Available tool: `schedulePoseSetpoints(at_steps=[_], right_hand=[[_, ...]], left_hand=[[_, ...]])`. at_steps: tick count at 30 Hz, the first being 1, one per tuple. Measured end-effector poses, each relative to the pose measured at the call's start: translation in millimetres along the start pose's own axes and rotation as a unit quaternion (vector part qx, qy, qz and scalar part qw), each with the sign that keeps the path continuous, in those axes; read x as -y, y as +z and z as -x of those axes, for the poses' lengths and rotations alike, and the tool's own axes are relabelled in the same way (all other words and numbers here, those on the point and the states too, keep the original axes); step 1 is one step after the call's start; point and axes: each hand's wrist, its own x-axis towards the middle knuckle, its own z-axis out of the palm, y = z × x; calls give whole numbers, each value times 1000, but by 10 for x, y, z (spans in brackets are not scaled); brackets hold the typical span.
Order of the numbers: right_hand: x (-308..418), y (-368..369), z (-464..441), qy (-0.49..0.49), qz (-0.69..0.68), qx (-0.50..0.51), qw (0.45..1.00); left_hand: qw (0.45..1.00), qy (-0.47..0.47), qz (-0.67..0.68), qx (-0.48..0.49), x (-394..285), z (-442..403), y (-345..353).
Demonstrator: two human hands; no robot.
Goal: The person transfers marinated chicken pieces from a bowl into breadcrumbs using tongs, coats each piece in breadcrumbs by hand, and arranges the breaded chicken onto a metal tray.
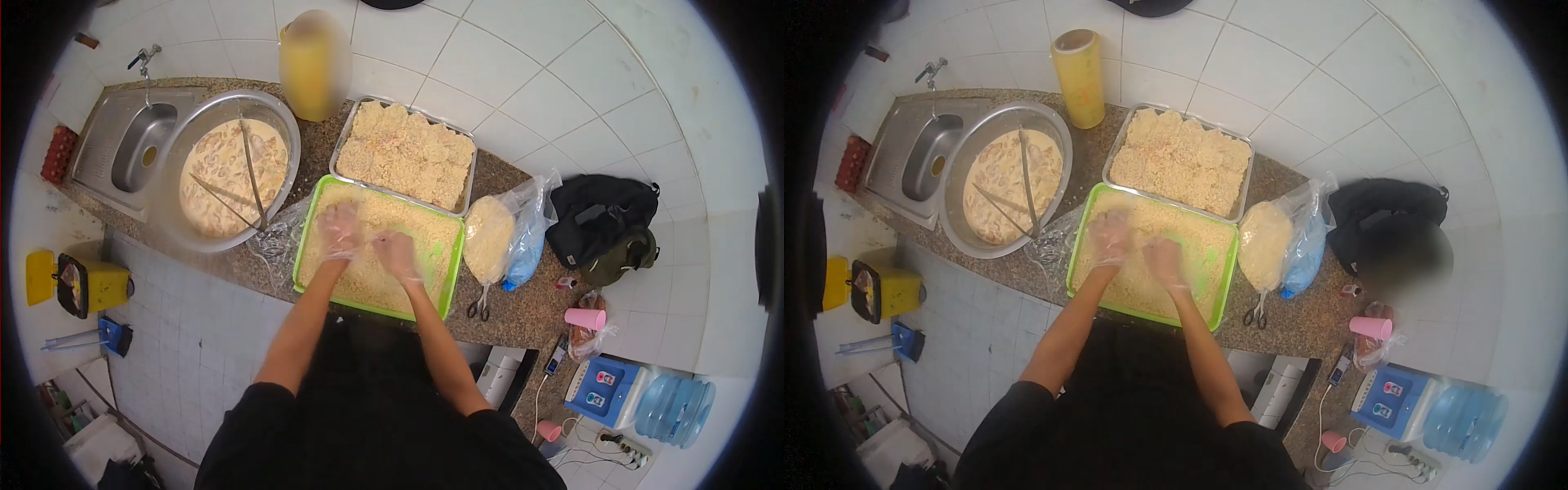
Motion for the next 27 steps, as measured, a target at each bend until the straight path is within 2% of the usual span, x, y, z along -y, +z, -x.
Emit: schedulePoseSetpoints(at_steps=[2, 5, 8, 11, 15, 17, 18, 19, 20, 21, 23, 27], right_hand=[[13, -219, 184, 64, -65, -50, 995], [185, -625, 326, 169, -112, -22, 979], [192, -663, 404, 213, -142, -45, 966], [179, -697, 376, 233, -174, -8, 957], [146, -571, 101, 186, -167, -49, 967], [191, -460, -13, 172, -147, -53, 973], [214, -428, -102, 120, -75, -38, 989], [259, -387, -144, 74, -2, -21, 997], [313, -338, -133, 33, 70, -2, 997], [372, -301, -172, 52, 81, 67, 993], [482, -251, -308, 76, 103, 207, 970], [260, 27, -133, 32, -29, 137, 990]], left_hand=[[1000, 13, -12, -6, 43, 34, 38], [1000, 21, -22, -8, 10, -35, 77], [998, 42, 35, -16, -197, -137, 169], [991, 48, 104, -66, -260, -159, 409], [954, 66, 200, -214, -171, -139, 784], [915, 7, 313, -253, -90, -130, 529], [889, -21, 368, -270, -46, -178, 351], [894, -85, 340, -279, 5, -205, 144], [896, -148, 310, -282, 57, -186, -85], [892, -210, 280, -285, 98, -181, -243], [887, -201, 332, -250, 317, -53, -366], [887, -173, 379, -197, 661, 348, -561]])
